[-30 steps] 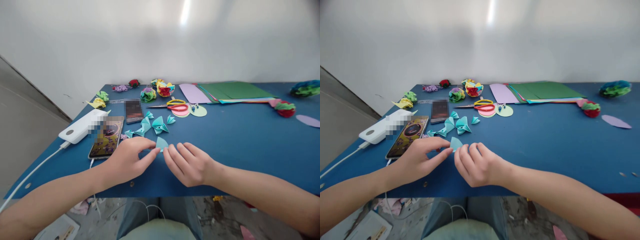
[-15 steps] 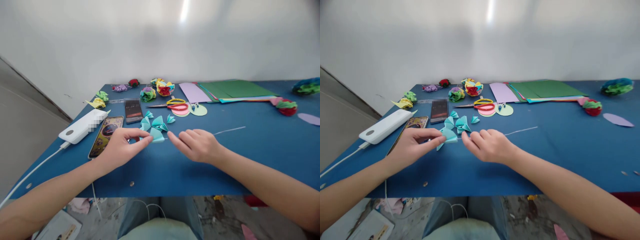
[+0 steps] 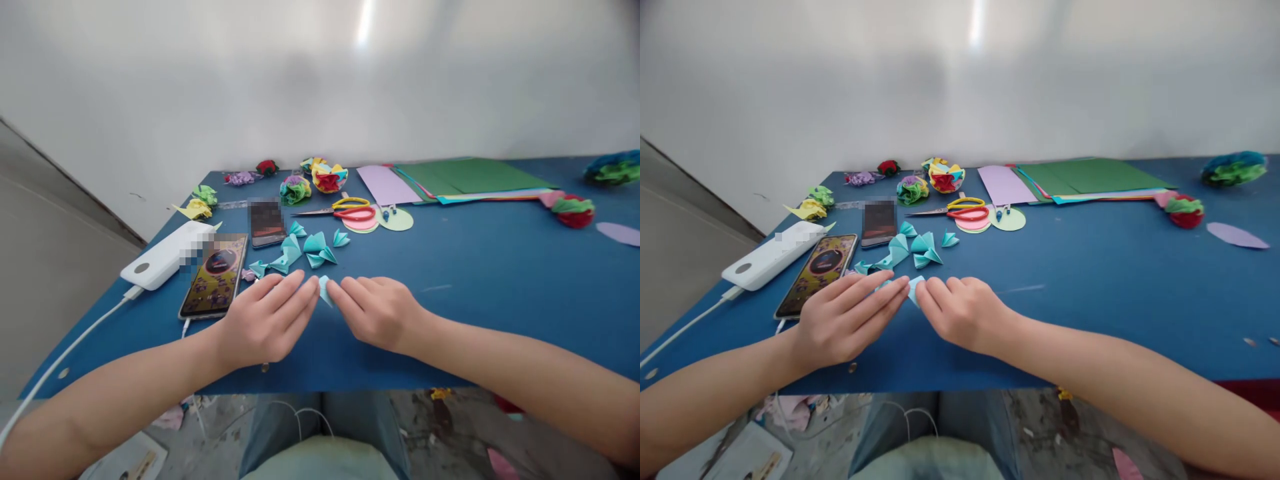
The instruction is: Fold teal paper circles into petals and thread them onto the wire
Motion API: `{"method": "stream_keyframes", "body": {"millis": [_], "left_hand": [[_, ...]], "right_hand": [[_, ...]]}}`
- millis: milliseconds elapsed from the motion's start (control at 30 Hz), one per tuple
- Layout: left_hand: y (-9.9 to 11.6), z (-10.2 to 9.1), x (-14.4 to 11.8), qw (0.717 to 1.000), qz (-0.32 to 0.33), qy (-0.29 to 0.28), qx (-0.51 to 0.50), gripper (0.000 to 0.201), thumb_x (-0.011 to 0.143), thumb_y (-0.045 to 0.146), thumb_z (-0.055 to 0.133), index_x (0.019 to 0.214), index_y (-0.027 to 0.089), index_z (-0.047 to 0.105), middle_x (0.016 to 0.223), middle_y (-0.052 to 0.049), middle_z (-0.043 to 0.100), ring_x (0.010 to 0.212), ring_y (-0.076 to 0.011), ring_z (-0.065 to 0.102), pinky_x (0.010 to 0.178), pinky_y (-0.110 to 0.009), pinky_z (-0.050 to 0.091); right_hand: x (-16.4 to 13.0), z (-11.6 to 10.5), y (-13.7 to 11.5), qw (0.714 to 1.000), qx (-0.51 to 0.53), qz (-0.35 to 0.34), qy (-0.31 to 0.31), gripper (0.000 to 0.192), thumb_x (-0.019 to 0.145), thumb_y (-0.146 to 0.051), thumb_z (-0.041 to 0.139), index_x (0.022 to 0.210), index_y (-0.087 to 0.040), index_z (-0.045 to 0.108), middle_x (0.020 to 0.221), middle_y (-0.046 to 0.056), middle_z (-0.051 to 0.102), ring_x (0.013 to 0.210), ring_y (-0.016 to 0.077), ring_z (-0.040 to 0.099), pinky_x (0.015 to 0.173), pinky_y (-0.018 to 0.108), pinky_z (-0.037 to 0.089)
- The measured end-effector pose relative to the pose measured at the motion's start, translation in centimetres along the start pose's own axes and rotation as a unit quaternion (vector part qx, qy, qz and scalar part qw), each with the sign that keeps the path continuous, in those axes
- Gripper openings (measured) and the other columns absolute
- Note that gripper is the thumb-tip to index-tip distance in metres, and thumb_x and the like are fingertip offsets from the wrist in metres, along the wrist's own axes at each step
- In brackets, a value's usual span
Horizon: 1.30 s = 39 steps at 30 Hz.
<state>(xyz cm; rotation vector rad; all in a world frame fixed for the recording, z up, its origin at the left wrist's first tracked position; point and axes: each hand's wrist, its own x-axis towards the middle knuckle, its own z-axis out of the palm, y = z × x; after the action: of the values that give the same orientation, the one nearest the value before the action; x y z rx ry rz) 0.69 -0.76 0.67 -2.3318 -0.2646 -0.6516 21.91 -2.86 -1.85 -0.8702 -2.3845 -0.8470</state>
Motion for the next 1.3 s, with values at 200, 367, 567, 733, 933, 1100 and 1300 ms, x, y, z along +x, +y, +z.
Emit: {"method": "stream_keyframes", "body": {"millis": [200, 367, 567, 733, 933, 1100, 1300], "left_hand": [[0.2, 0.2, -0.1, 1.0, 0.001, -0.008, -0.023, 0.015, 0.083, 0.013, 0.054, 0.094, 0.007, 0.063, 0.089, -0.011, 0.068, 0.083, -0.0227, 0.064, 0.064, -0.033, 0.05], [0.5, 0.2, 0.0, 0.998, -0.022, -0.016, -0.052, 0.017, 0.08, 0.014, 0.059, 0.095, 0.008, 0.062, 0.084, -0.008, 0.067, 0.08, -0.0217, 0.062, 0.062, -0.032, 0.048], [0.3, 0.3, -0.1, 0.987, -0.081, -0.023, -0.139, 0.014, 0.08, 0.014, 0.058, 0.094, 0.012, 0.06, 0.08, -0.005, 0.065, 0.078, -0.0174, 0.058, 0.067, -0.029, 0.048], [0.1, 0.5, 0.3, 0.938, -0.175, -0.03, -0.298, 0.012, 0.082, 0.012, 0.054, 0.092, 0.014, 0.061, 0.081, -0.005, 0.064, 0.076, -0.014, 0.055, 0.07, -0.027, 0.048], [-0.1, 0.6, 0.6, 0.864, -0.277, -0.033, -0.418, 0.011, 0.083, 0.013, 0.054, 0.089, 0.015, 0.063, 0.08, -0.004, 0.063, 0.076, -0.0119, 0.056, 0.071, -0.024, 0.047], [0.0, 0.6, 0.6, 0.853, -0.295, -0.037, -0.429, 0.012, 0.084, 0.015, 0.053, 0.088, 0.016, 0.064, 0.079, -0.004, 0.063, 0.075, -0.012, 0.056, 0.071, -0.024, 0.047], [0.1, 0.3, 0.8, 0.833, -0.323, -0.064, -0.445, 0.011, 0.083, 0.016, 0.054, 0.084, 0.016, 0.065, 0.075, -0.002, 0.061, 0.067, -0.0093, 0.053, 0.065, -0.02, 0.044]], "right_hand": [[0.1, -0.4, -0.4, 0.998, 0.056, -0.006, 0.04, 0.026, 0.086, -0.032, 0.052, 0.096, -0.009, 0.058, 0.063, 0.0, 0.052, 0.054, 0.0109, 0.043, 0.051, 0.028, 0.025], [-0.2, -0.1, -0.2, 0.997, 0.05, -0.019, 0.061, 0.013, 0.082, -0.021, 0.057, 0.09, -0.011, 0.059, 0.058, -0.003, 0.049, 0.053, 0.01, 0.04, 0.051, 0.028, 0.025], [-0.1, -0.5, 0.3, 0.996, 0.048, -0.052, 0.06, 0.012, 0.084, -0.018, 0.054, 0.092, -0.009, 0.058, 0.059, -0.001, 0.054, 0.052, 0.0099, 0.043, 0.051, 0.028, 0.028], [0.0, -0.7, 0.9, 0.995, 0.045, -0.064, 0.064, 0.014, 0.087, -0.018, 0.048, 0.094, -0.009, 0.057, 0.065, 0.002, 0.06, 0.056, 0.0098, 0.05, 0.053, 0.026, 0.034], [0.1, -0.9, 2.0, 0.99, 0.085, -0.087, 0.069, 0.019, 0.087, -0.012, 0.044, 0.101, -0.008, 0.056, 0.09, 0.009, 0.067, 0.073, 0.0131, 0.06, 0.059, 0.026, 0.043], [-0.1, -0.5, 2.1, 0.987, 0.12, -0.065, 0.086, 0.017, 0.085, -0.012, 0.048, 0.1, -0.01, 0.055, 0.091, 0.009, 0.068, 0.079, 0.0137, 0.062, 0.063, 0.026, 0.047], [-0.3, -0.5, 2.2, 0.986, 0.119, -0.084, 0.078, 0.021, 0.085, -0.011, 0.045, 0.101, -0.005, 0.057, 0.096, 0.014, 0.067, 0.085, 0.0177, 0.063, 0.064, 0.028, 0.051]]}}
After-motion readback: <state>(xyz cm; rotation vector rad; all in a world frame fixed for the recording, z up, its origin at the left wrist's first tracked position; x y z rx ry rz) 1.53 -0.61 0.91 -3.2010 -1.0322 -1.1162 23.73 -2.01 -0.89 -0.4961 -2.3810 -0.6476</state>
